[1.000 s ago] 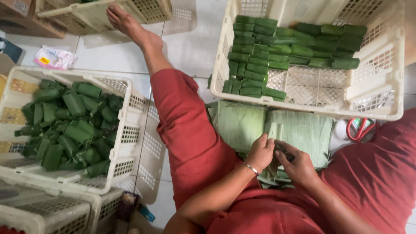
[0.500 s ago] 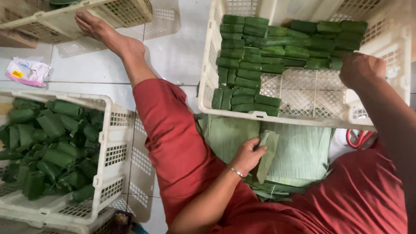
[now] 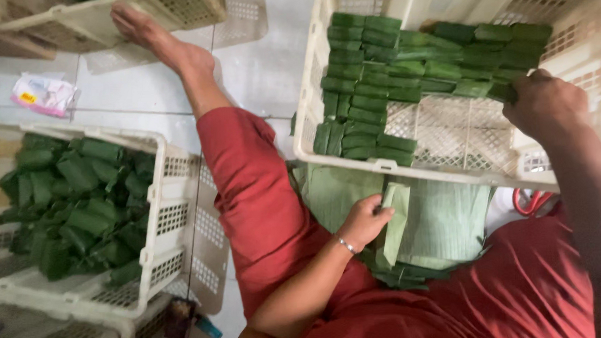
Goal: The person sits on the floor and repeatedly folds green banana leaves into small rectangular packets by hand. The folded leaves are placed into a white plastic crate to the right, while a stack of flat leaves is kept between the legs for easy access.
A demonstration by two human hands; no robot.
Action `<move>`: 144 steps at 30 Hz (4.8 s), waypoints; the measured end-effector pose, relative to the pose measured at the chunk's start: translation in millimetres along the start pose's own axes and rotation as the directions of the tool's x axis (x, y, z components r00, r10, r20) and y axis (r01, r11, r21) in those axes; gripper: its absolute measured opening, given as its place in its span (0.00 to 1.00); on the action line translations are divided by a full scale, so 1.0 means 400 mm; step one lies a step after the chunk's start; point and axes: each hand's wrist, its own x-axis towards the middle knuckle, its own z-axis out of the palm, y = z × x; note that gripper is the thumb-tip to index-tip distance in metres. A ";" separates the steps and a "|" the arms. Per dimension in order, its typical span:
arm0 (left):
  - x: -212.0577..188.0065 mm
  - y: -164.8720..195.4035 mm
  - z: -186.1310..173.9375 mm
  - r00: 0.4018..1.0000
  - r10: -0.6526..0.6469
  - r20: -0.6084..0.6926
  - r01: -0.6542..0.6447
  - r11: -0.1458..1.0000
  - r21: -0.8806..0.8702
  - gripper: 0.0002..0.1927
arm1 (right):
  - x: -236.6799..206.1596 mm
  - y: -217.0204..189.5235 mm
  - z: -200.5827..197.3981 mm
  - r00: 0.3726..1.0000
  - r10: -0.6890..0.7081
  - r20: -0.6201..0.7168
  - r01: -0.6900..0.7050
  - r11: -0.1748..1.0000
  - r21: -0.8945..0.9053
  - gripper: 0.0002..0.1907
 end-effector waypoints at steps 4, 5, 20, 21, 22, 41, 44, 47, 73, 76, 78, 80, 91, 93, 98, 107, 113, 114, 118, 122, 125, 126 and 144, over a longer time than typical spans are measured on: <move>0.018 -0.029 0.004 0.994 -0.107 0.023 0.109 0.972 -0.208 0.09 | -0.277 -0.095 -0.132 0.979 -0.094 0.180 -0.006 0.873 0.488 0.33; 0.026 -0.036 0.001 0.990 -0.133 0.045 0.140 0.955 -0.261 0.08 | -0.345 -0.136 -0.144 0.934 -0.100 0.344 -0.120 0.818 0.563 0.30; 0.006 0.014 -0.013 0.935 -0.088 0.345 0.277 0.788 -0.549 0.11 | -0.528 -0.316 0.033 0.947 -0.299 -0.115 0.272 0.561 0.782 0.23; 0.010 0.016 -0.014 0.945 -0.056 0.323 0.241 0.789 -0.565 0.13 | -0.544 -0.323 0.033 0.957 -0.248 -0.154 0.268 0.539 0.798 0.25; 0.013 0.017 -0.012 0.953 -0.028 0.300 0.206 0.788 -0.580 0.14 | -0.561 -0.324 0.031 0.962 -0.196 -0.189 0.265 0.515 0.815 0.26; 0.012 -0.050 0.014 0.912 0.173 0.371 -0.036 0.937 -0.348 0.11 | -0.615 -0.342 0.107 0.984 0.076 -0.161 0.092 0.554 0.828 0.13; 0.016 -0.043 0.019 0.956 0.094 0.277 -0.009 0.956 -0.292 0.11 | -0.628 -0.349 0.091 0.962 0.089 -0.257 0.160 0.582 0.797 0.20; 0.024 -0.043 0.022 0.975 0.052 0.218 0.019 0.951 -0.309 0.09 | -0.643 -0.350 0.055 0.729 -0.175 -0.662 0.556 0.715 0.423 0.22; -0.046 0.064 0.018 0.954 0.275 0.118 -0.299 0.887 0.353 0.20 | -0.600 -0.325 0.183 0.970 -0.101 0.223 -0.159 0.433 0.887 0.27; -0.044 0.051 0.034 0.964 0.242 0.110 -0.262 0.787 0.559 0.22 | -0.573 -0.311 0.203 0.950 -0.183 0.252 -0.146 0.452 0.880 0.28; -0.033 0.034 0.035 0.972 0.234 0.032 -0.207 0.778 0.594 0.22 | -0.561 -0.319 0.227 0.938 -0.188 0.291 -0.230 0.291 0.929 0.25; -0.007 0.016 0.031 0.971 0.232 -0.054 -0.155 0.788 0.596 0.22 | -0.537 -0.323 0.252 0.935 -0.157 0.319 -0.293 0.166 0.942 0.24; 0.059 -0.049 -0.001 0.978 0.074 -0.197 0.105 0.638 0.763 0.32 | -0.464 -0.245 0.323 0.898 0.053 0.437 -0.434 -0.056 0.899 0.24; 0.069 -0.056 0.010 0.975 0.070 -0.211 0.101 0.707 0.700 0.33 | -0.463 -0.253 0.329 0.914 0.054 0.402 -0.399 -0.061 0.915 0.25; 0.104 -0.068 0.031 0.927 0.109 -0.359 0.016 0.944 0.330 0.27 | -0.464 -0.258 0.338 0.937 0.047 0.346 -0.344 -0.051 0.938 0.27; 0.075 -0.028 0.025 0.934 0.144 -0.326 -0.138 0.990 0.043 0.10 | -0.486 -0.258 0.292 0.948 0.010 0.317 -0.314 -0.113 0.943 0.26; 0.093 -0.072 0.015 0.972 0.058 -0.228 -0.134 0.932 -0.336 0.08 | -0.510 -0.240 0.257 0.955 -0.023 0.297 -0.296 -0.173 0.939 0.22; 0.096 -0.077 0.009 0.969 0.059 -0.238 -0.139 0.931 -0.337 0.08 | -0.508 -0.238 0.252 0.956 -0.016 0.292 -0.290 -0.191 0.938 0.22; 0.085 -0.070 0.004 0.982 -0.083 -0.169 0.017 0.933 -0.360 0.10 | -0.507 -0.236 0.244 0.960 0.005 0.279 -0.272 -0.220 0.937 0.24; 0.068 -0.013 0.009 0.999 -0.050 -0.016 0.033 0.834 -0.551 0.09 | -0.503 -0.232 0.246 0.959 -0.016 0.282 -0.273 -0.315 0.909 0.25; 0.037 0.033 -0.009 0.991 -0.123 0.045 0.119 0.704 -0.700 0.08 | -0.511 -0.222 0.242 0.949 -0.038 0.312 -0.302 -0.387 0.872 0.21; 0.029 0.053 -0.015 0.989 -0.137 0.050 0.130 0.678 -0.723 0.07 | -0.515 -0.216 0.235 0.956 -0.045 0.289 -0.282 -0.403 0.871 0.20; -0.174 0.250 0.092 0.981 0.151 0.125 -0.036 0.767 -0.641 0.19 | -0.647 -0.327 0.125 0.985 -0.086 0.149 -0.171 -0.549 0.818 0.11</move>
